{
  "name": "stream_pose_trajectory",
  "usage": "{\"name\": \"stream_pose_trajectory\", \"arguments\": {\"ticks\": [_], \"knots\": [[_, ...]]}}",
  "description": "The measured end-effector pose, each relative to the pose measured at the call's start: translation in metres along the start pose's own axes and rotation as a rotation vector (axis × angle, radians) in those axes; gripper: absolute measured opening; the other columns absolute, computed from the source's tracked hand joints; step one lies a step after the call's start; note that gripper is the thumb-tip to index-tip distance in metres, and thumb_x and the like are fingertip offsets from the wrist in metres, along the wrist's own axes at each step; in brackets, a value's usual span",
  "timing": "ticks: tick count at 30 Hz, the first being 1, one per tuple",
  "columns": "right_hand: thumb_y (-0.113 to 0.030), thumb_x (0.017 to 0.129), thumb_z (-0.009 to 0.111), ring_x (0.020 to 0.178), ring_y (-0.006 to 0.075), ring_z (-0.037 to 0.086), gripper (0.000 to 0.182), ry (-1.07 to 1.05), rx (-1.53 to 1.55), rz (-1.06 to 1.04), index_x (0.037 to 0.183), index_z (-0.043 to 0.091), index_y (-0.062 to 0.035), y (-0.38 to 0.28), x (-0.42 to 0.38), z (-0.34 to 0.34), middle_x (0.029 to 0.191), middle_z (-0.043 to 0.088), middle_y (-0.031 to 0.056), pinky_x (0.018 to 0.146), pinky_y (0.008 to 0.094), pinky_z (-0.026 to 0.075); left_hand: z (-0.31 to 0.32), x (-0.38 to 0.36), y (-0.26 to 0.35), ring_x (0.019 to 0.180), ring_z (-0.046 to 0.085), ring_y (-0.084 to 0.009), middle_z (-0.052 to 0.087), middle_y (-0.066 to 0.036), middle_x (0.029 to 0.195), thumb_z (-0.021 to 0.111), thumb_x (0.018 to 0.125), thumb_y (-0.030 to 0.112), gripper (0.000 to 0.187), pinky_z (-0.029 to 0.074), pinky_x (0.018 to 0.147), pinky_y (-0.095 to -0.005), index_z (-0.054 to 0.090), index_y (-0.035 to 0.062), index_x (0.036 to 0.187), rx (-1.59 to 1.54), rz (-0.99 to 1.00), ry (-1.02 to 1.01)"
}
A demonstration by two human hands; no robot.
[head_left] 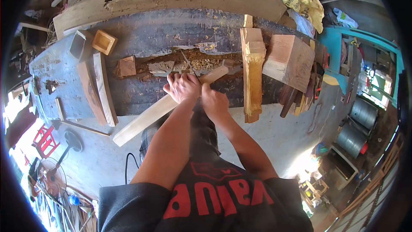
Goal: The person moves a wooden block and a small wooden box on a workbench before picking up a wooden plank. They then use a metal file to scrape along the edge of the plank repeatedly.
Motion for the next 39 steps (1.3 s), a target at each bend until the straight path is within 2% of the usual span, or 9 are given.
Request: {"name": "stream_pose_trajectory", "arguments": {"ticks": [2,5,12,17,20,23,29,34,39], "knots": [[-0.011,0.089,0.049,0.061,0.036,0.068,0.007,0.008,0.002,0.038,0.089,0.05,-0.0049,0.001,-0.022,-0.017,0.062,0.064,0.0177,0.052,0.0471,0.054,-0.002,0.002,0.001,0.124,0.044,-0.0245,0.069,-0.006,0.106,0.046,0.086,0.032,0.034,0.03,0.098,-0.0478,0.074,0.0137,0.088,-0.006,0.018,0.009],[-0.011,0.09,0.048,0.063,0.0416,0.066,0.008,-0.175,-0.021,0.134,0.096,0.048,-0.005,0.009,-0.057,-0.026,0.062,0.063,0.0183,0.055,0.0535,0.051,-0.002,-0.003,0.002,0.126,0.044,-0.0243,0.068,-0.006,0.108,0.045,0.087,0.033,0.036,0.03,0.099,-0.0481,0.075,0.0138,0.09,-0.004,0.008,-0.007],[-0.01,0.089,0.05,0.063,0.041,0.066,0.007,0.056,0.016,-0.006,0.092,0.047,-0.0041,-0.003,0.005,0.004,0.063,0.063,0.0209,0.055,0.0528,0.052,-0.005,-0.001,0.003,0.127,0.044,-0.0251,0.069,-0.008,0.109,0.043,0.087,0.033,0.038,0.03,0.099,-0.0476,0.075,0.0121,0.09,-0.003,-0.018,-0.042],[-0.008,0.088,0.049,0.062,0.0363,0.068,0.003,-0.154,-0.09,0.093,0.089,0.05,-0.0052,0.009,-0.054,-0.017,0.063,0.064,0.0192,0.054,0.0491,0.053,-0.007,-0.003,0.001,0.128,0.045,-0.0249,0.069,-0.007,0.109,0.044,0.088,0.031,0.035,0.03,0.099,-0.0471,0.074,0.0132,0.093,-0.03,-0.046,-0.08],[-0.008,0.088,0.049,0.063,0.0386,0.067,0.004,-0.053,0.003,-0.015,0.088,0.05,-0.0042,0.002,-0.003,-0.001,0.065,0.065,0.0197,0.055,0.0491,0.053,0.008,-0.002,-0.002,0.115,0.05,-0.0244,0.068,-0.003,0.092,0.049,0.086,0.031,0.031,0.035,0.089,-0.0483,0.072,0.013,0.075,-0.017,0.034,0.203],[-0.008,0.088,0.049,0.063,0.0401,0.067,0.005,-0.027,-0.048,-0.055,0.089,0.05,-0.0036,-0.005,0.016,0.0,0.065,0.065,0.0198,0.055,0.0493,0.053,0.004,-0.001,-0.002,0.116,0.05,-0.0244,0.068,-0.003,0.093,0.049,0.086,0.031,0.031,0.035,0.09,-0.0477,0.072,0.0125,0.076,-0.01,0.024,0.131],[-0.013,0.092,0.048,0.063,0.0384,0.068,0.008,-0.251,-0.223,0.103,0.091,0.049,-0.0056,0.004,-0.046,-0.021,0.065,0.066,0.0185,0.056,0.0499,0.054,0.002,-0.004,-0.004,0.119,0.049,-0.0245,0.068,-0.005,0.096,0.051,0.085,0.028,0.028,0.034,0.092,-0.0475,0.072,0.0119,0.077,-0.084,0.009,0.145],[-0.019,0.094,0.048,0.062,0.0387,0.068,0.012,-0.065,-0.167,-0.037,0.094,0.048,-0.0062,-0.005,0.023,0.008,0.063,0.065,0.0177,0.056,0.0526,0.054,0.002,-0.001,-0.005,0.12,0.048,-0.0244,0.068,-0.005,0.097,0.051,0.085,0.029,0.028,0.034,0.093,-0.0481,0.072,0.0115,0.078,-0.099,0.026,0.162],[-0.015,0.093,0.048,0.063,0.0388,0.068,0.009,-0.246,-0.183,0.084,0.093,0.048,-0.0062,-0.004,-0.041,-0.031,0.064,0.066,0.0184,0.056,0.0524,0.054,-0.002,-0.001,-0.004,0.121,0.047,-0.0239,0.068,-0.005,0.098,0.05,0.086,0.029,0.029,0.033,0.093,-0.0483,0.072,0.0113,0.081,-0.134,0.024,0.13]]}}
Point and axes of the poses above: each hand's wrist, its own x-axis towards the middle knuckle, its own z-axis out of the palm, y = z × x, the point moved 2 cm from there along x, towards the middle knuckle
